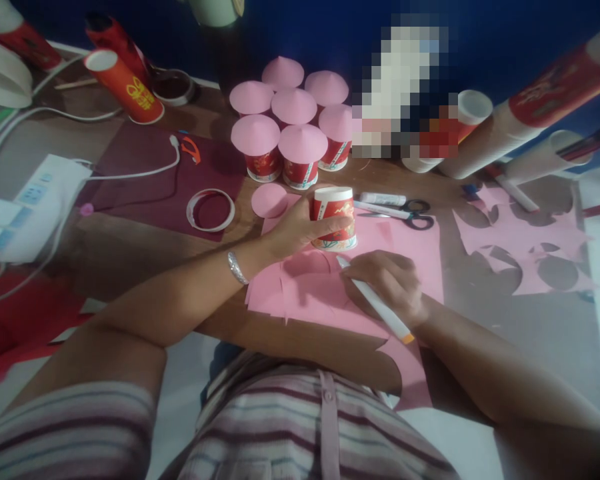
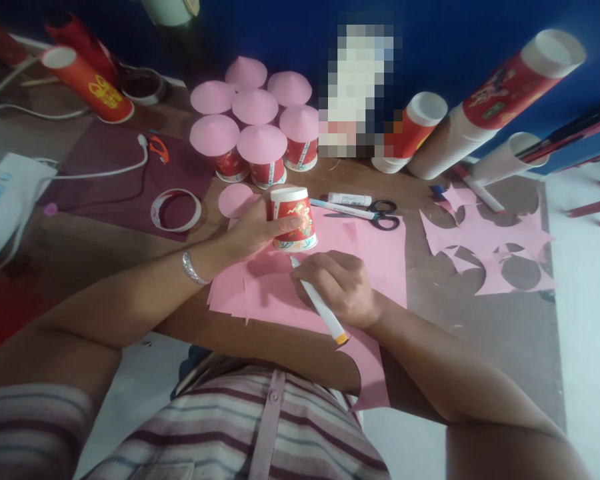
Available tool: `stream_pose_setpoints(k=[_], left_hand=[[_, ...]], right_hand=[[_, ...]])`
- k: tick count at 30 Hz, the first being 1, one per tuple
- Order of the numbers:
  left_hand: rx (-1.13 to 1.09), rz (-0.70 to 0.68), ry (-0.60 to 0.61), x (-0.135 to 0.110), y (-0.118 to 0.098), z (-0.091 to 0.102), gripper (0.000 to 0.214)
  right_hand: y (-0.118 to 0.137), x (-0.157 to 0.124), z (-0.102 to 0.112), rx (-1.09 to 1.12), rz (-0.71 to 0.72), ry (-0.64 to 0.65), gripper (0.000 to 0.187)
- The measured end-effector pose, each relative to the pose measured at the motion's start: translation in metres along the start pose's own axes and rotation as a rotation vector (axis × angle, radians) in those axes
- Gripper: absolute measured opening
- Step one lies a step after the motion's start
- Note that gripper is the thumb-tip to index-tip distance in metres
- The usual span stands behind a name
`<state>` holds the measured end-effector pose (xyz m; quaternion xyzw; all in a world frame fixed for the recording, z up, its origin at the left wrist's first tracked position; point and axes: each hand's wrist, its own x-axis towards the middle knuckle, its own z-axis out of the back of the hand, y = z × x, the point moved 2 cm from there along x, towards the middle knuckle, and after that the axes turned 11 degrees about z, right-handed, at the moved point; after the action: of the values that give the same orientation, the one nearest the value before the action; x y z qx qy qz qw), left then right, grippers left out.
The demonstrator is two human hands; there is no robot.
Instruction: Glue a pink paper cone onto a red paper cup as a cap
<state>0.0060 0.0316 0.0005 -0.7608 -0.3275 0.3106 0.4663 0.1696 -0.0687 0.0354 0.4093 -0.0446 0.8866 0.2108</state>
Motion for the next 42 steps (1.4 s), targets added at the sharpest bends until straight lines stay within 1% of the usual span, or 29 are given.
stream_pose_setpoints(k=[8,15,18,22,25,32,35,39,42], left_hand=[[0.03,-0.003,-0.007,-0.0006,0.0026,0.0022,0.042],[0.043,-0.012,-0.034,-0.0004,0.0018,0.0017,0.047],[0.047,-0.024,-0.061,-0.0007,0.0012,0.0024,0.051],[-0.013,0.004,-0.039,-0.0016,0.0004,0.0019,0.051],[-0.026,0.019,-0.028,-0.0022,-0.0005,0.0015,0.05],[-0.012,0.006,-0.018,-0.0024,-0.0019,-0.0004,0.048],[0.005,-0.011,-0.046,-0.0017,-0.0004,0.001,0.053],[-0.059,-0.008,-0.049,-0.0018,0.0017,0.0037,0.057],[-0.138,0.007,-0.045,-0.0031,-0.0005,0.0043,0.057]], right_hand=[[-0.0004,-0.0005,-0.0016,0.002,-0.014,-0.004,0.022],[-0.0003,-0.0002,-0.001,0.011,-0.021,0.016,0.022],[-0.0008,0.0002,-0.001,0.008,-0.017,0.001,0.022],[-0.0014,0.0003,-0.0015,-0.001,0.016,-0.023,0.023],[-0.0017,0.0,-0.0023,0.0,0.012,-0.022,0.022],[-0.0016,-0.0024,-0.0043,-0.002,0.018,-0.044,0.023],[-0.0016,-0.0035,-0.0049,0.014,0.0,-0.042,0.024],[-0.0013,-0.0036,-0.0053,0.017,-0.017,-0.032,0.024],[-0.0016,-0.0029,-0.0058,-0.003,-0.011,-0.051,0.025]])
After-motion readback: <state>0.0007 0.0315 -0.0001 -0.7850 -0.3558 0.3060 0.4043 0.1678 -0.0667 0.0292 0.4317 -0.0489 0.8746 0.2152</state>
